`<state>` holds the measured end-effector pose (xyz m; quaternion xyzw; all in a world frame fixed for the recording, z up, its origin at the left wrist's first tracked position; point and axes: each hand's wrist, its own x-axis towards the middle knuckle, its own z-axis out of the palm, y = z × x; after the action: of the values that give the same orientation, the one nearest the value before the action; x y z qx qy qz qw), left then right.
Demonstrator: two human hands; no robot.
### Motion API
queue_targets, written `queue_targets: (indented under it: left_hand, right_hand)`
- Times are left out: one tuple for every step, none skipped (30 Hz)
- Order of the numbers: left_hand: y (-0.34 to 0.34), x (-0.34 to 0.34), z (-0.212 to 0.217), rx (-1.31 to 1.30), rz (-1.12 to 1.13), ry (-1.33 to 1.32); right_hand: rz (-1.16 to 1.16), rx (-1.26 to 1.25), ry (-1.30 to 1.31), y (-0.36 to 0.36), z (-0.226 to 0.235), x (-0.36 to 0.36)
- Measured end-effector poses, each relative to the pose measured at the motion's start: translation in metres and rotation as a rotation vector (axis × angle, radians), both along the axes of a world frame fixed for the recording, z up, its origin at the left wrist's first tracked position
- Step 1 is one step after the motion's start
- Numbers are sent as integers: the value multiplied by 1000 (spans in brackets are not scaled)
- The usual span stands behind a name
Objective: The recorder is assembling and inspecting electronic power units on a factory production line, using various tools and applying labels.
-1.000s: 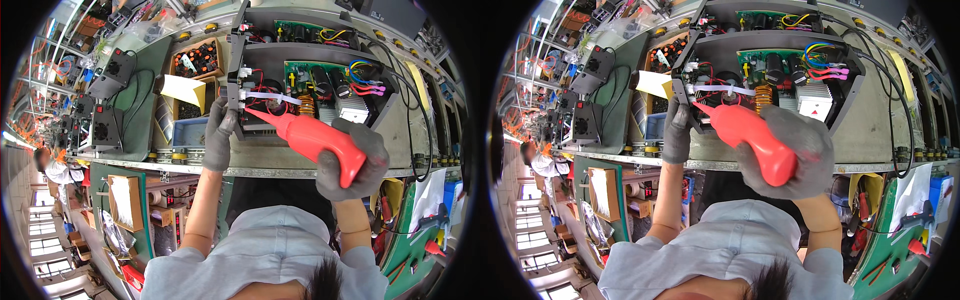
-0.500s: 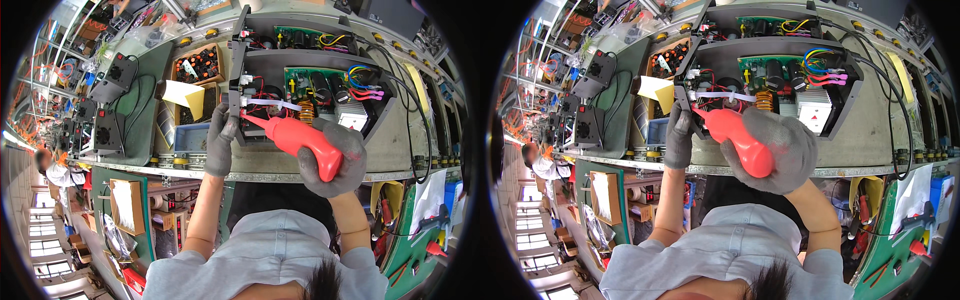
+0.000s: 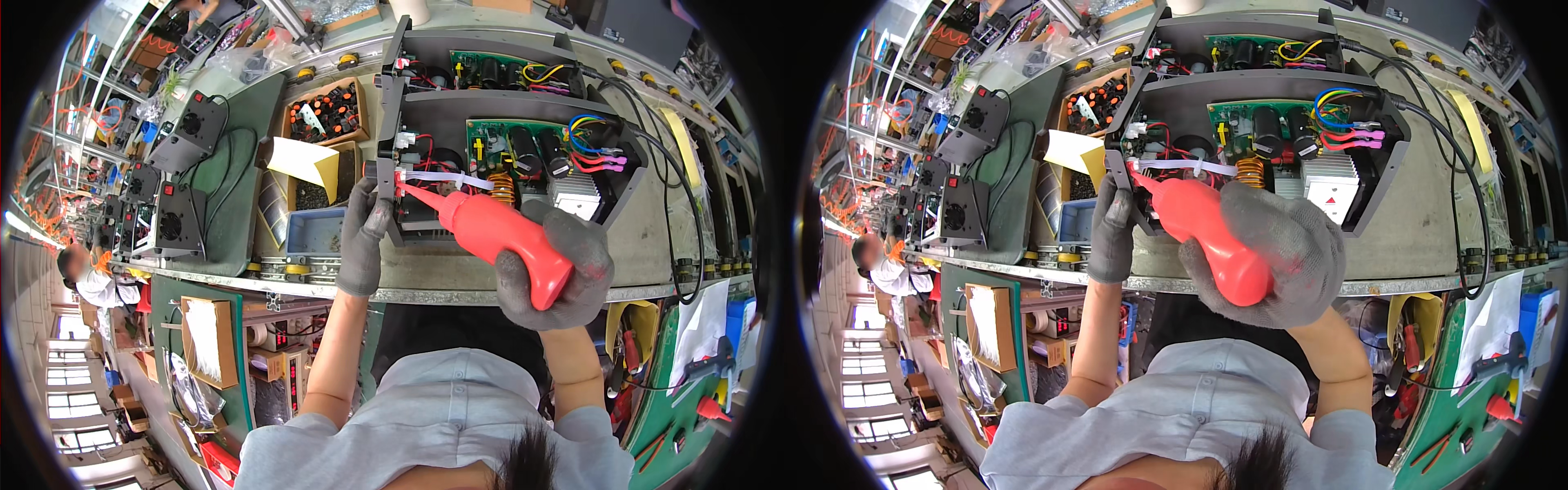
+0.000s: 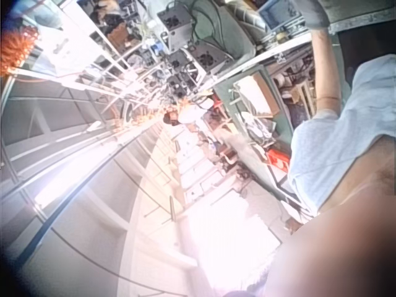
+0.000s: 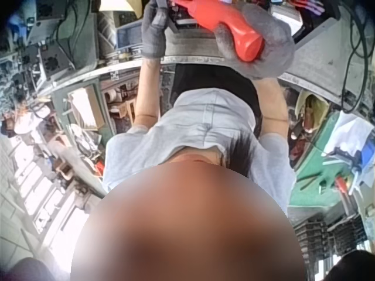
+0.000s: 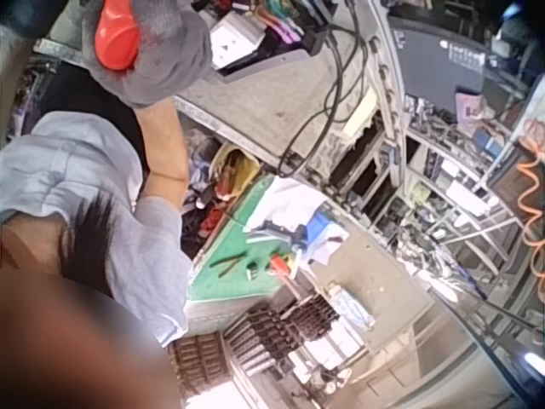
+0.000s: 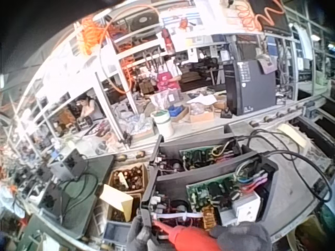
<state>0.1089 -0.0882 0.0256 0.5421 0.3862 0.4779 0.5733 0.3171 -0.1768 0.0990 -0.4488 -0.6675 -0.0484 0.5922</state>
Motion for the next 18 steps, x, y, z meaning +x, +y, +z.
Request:
queue_targets:
  left_hand:
    - [-1,0,1,-5,4,0]
    - [-1,0,2,-11,7,0]
    - [-1,1,2,-11,5,-1]
    - [-2,3,3,9,17,-8]
    - [-2,4,3,30,28,-15]
    - [-6,3,5,31,24,21]
    - [-9,7,7,16,43,32]
    - [-13,6,6,48,37,26]
    - [-15,6,7,80,32,21]
    - [-18,9,8,65,58,-7]
    - [-18,5,2,61,56,-7]
    - [-16,-2,-6,65,45,10]
    - [-17,-8,-13,69,35,27]
    - [-22,-2,-3,-35,37,13]
    - [-23,0,-6,-36,29,13]
    - [-23,1,-9,-42,9,4]
    - [-25,-1,-11,-48,1,-2]
    - [-26,-3,-10,-88,-31,1]
  right_hand:
    - [13,14,-5,1,-1,1]
    - [25,28,-9,2,-1,1]
    - [24,28,-10,2,1,2]
    - [-18,21,-42,1,6,3]
    - [-59,15,-75,1,8,4]
    - [-60,16,-76,1,6,5]
    - [-62,65,84,-2,2,8]
    - [-62,111,245,-5,-1,9]
    - [-61,108,245,-9,2,14]
    - [60,29,253,-14,9,19]
    - [176,-51,258,-18,13,22]
    - [-44,-7,233,-17,8,11]
    - [-40,-6,235,-12,9,12]
    - [-56,-27,67,-6,10,14]
    - [-70,-49,-102,0,11,16]
    - [4,-40,37,6,-1,11]
    - [8,-42,38,8,1,7]
    - [-2,-27,-45,8,2,5]
